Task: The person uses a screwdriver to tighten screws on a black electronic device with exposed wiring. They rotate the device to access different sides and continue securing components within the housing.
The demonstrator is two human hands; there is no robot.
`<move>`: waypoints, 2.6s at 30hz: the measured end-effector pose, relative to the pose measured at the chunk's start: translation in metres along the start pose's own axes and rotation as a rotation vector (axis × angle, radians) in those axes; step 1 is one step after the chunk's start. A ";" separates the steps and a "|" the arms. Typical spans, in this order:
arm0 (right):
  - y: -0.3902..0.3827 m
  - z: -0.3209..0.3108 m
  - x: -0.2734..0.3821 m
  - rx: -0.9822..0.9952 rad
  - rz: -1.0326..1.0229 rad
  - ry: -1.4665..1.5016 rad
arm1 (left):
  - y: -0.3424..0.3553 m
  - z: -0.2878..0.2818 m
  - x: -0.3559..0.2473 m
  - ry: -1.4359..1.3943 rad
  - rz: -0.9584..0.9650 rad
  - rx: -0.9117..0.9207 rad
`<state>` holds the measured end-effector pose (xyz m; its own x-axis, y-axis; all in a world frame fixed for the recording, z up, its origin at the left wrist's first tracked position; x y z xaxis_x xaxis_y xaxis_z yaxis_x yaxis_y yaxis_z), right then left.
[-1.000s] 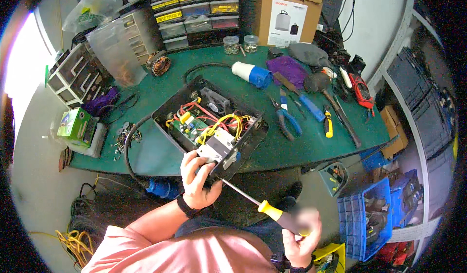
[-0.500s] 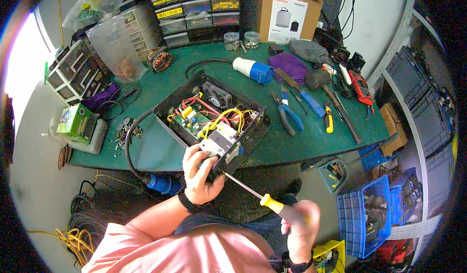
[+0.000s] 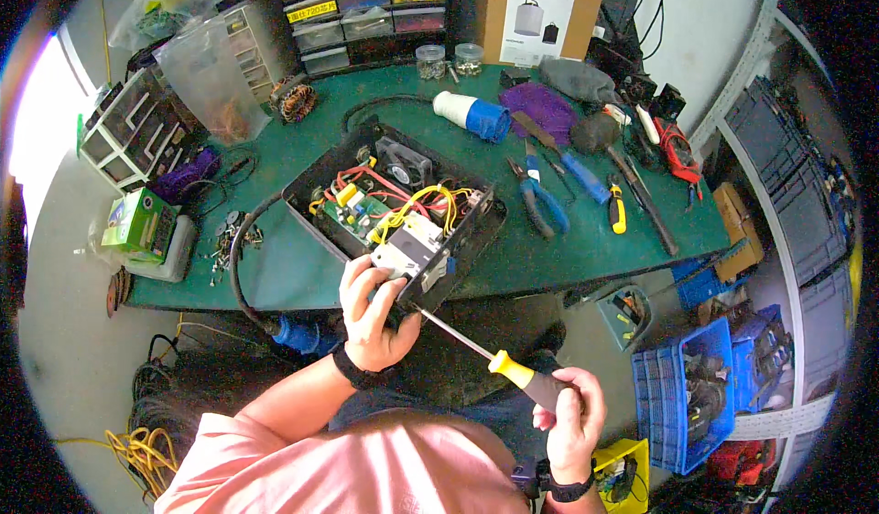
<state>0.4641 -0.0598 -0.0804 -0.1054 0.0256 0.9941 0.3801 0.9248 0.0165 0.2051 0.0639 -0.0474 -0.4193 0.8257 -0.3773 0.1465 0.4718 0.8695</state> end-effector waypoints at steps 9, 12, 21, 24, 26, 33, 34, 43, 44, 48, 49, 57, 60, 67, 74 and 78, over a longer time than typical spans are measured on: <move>0.001 0.004 -0.013 0.120 0.129 0.182 | -0.003 0.001 -0.001 0.000 0.016 -0.004; -0.007 -0.002 -0.003 0.023 -0.028 0.027 | -0.002 0.006 0.000 0.010 -0.007 0.013; 0.002 0.000 -0.010 0.229 0.038 0.295 | -0.002 0.003 -0.002 0.060 -0.017 0.029; 0.001 0.001 0.011 0.064 -0.198 0.055 | -0.002 0.003 -0.002 0.088 -0.023 0.044; 0.004 0.007 0.020 0.028 -0.244 0.075 | -0.003 0.005 -0.002 0.089 -0.019 0.038; 0.004 0.000 0.002 0.045 -0.003 0.249 | -0.005 0.005 -0.002 0.090 -0.007 0.031; 0.005 0.003 0.010 0.018 -0.114 0.180 | -0.005 0.005 -0.002 0.088 -0.005 0.030; 0.007 0.005 0.007 -0.069 0.073 0.205 | -0.006 0.003 -0.002 0.101 -0.010 0.009; 0.006 0.003 0.016 -0.064 -0.020 0.116 | -0.005 0.003 -0.003 0.099 -0.012 0.016; 0.006 0.002 0.052 -0.102 -0.579 -0.198 | -0.003 0.003 -0.005 0.094 -0.024 0.032; 0.011 0.000 0.044 -0.064 -0.420 -0.075 | -0.003 0.003 -0.005 0.092 -0.027 0.033; 0.010 -0.001 0.047 -0.060 -0.447 -0.141 | 0.014 -0.021 -0.020 0.101 0.011 0.091; 0.012 0.002 0.059 0.016 -0.420 -0.076 | 0.041 -0.025 -0.032 0.095 0.073 0.241; 0.012 -0.003 0.044 -0.055 -0.305 -0.160 | 0.075 0.005 -0.046 0.110 0.122 0.746; 0.016 0.000 0.033 0.066 -0.024 0.093 | 0.081 0.014 -0.050 0.111 0.164 0.817; 0.013 -0.002 0.046 -0.033 -0.316 -0.017 | 0.080 0.011 -0.050 0.121 0.164 0.841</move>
<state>0.4660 -0.0474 -0.0343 -0.2381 -0.2541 0.9374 0.3556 0.8753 0.3276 0.2477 0.0632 0.0374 -0.4204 0.8872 -0.1899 0.8076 0.4613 0.3674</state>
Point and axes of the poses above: each hand's wrist, its own y-axis towards the middle knuckle, its own z-axis out of the palm, x = y × z, the point moved 8 cm from there along y, towards the middle knuckle, and after that the axes turned 9 degrees about -y, right-handed, at the moved point
